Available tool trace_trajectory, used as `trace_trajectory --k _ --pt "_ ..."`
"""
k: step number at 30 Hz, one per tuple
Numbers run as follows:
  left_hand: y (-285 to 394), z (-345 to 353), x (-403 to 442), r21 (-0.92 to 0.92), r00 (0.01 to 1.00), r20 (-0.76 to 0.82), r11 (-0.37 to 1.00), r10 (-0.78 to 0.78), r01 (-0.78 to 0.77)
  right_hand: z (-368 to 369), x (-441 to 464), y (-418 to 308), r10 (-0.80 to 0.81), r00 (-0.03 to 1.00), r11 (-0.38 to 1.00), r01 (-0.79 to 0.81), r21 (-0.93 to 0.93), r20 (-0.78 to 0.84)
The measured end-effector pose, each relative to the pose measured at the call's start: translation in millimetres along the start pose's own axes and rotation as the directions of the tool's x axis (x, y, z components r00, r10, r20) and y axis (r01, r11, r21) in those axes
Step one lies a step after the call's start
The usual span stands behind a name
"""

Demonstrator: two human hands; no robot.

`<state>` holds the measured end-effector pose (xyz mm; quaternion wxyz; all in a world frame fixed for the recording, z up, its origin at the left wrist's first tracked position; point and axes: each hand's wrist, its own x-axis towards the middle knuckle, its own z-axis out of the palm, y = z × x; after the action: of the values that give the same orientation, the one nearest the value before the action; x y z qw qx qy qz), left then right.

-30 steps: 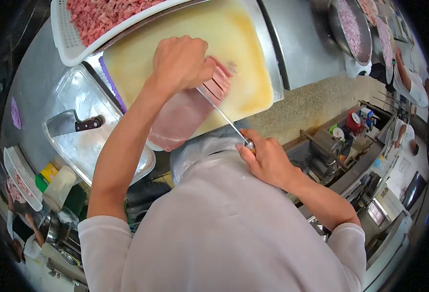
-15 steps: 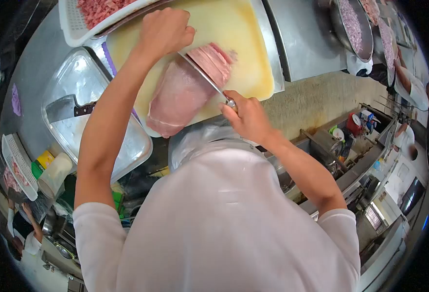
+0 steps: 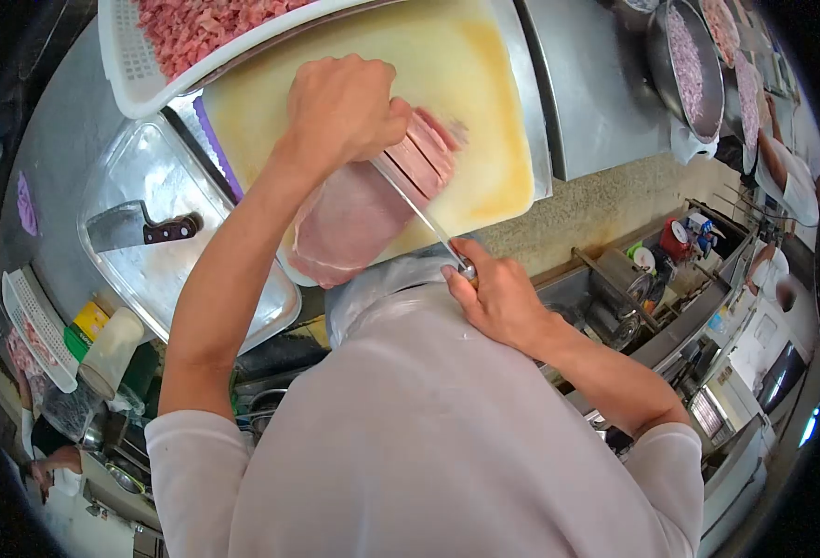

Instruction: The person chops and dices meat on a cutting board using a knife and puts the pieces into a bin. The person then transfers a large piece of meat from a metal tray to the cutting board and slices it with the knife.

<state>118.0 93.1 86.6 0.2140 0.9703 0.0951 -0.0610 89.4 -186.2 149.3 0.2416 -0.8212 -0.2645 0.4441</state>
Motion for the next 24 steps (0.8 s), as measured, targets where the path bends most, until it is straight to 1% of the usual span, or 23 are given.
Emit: trace_trajectory --k 2,5,7,8,10,11,14,17,19,22,24 --pt "-9.6 4.9 1.6 -0.001 0.999 -0.023 0.999 -0.034 0.034 7.2 15.4 3.8 -0.059 0.998 0.998 0.059 0.005 -0.017" --pt "-23.3 7.8 5.3 0.021 0.996 -0.077 0.999 -0.037 0.038 36.3 40.7 33.0 -0.202 0.971 0.979 0.202 -0.015 -0.129" --pt "-22.9 8.8 1.2 0.033 0.987 -0.157 0.999 -0.033 0.039 38.2 45.1 34.7 -0.233 0.957 0.972 0.230 -0.035 -0.173" --pt "-22.2 10.8 -1.0 0.040 0.987 -0.161 0.999 -0.022 0.028 41.4 41.8 37.5 -0.240 0.951 0.971 0.236 -0.043 -0.194" --pt "-23.5 9.6 2.1 0.064 0.984 -0.177 0.998 0.005 0.006 41.5 40.5 37.7 -0.226 0.952 0.974 0.222 -0.041 -0.206" --pt "-24.3 10.7 5.5 0.084 0.987 -0.161 0.996 0.027 -0.014 39.3 39.9 37.1 -0.223 0.952 0.975 0.219 -0.042 -0.210" --pt "-22.5 3.7 4.8 0.126 0.991 -0.119 0.991 0.060 -0.045 25.8 36.5 33.2 -0.129 0.978 0.987 0.142 0.074 -0.164" --pt "0.9 -12.4 -5.0 0.127 0.995 -0.079 0.990 0.064 -0.053 4.5 -4.8 11.8 -0.059 0.994 0.986 0.073 0.149 -0.093" --pt "21.1 -19.0 -17.7 0.129 0.994 -0.088 0.990 0.070 -0.058 4.9 -29.0 13.6 -0.042 0.996 0.992 0.051 0.112 -0.085" --pt "25.3 -10.6 -20.1 0.102 0.995 0.080 0.992 0.060 -0.068 0.4 -37.0 8.7 0.014 0.999 0.996 -0.011 0.089 -0.040" --pt "23.4 -13.7 -17.8 0.052 0.997 0.066 0.998 0.041 -0.044 -4.0 -34.2 -0.9 0.050 0.999 0.996 -0.048 0.078 -0.017"
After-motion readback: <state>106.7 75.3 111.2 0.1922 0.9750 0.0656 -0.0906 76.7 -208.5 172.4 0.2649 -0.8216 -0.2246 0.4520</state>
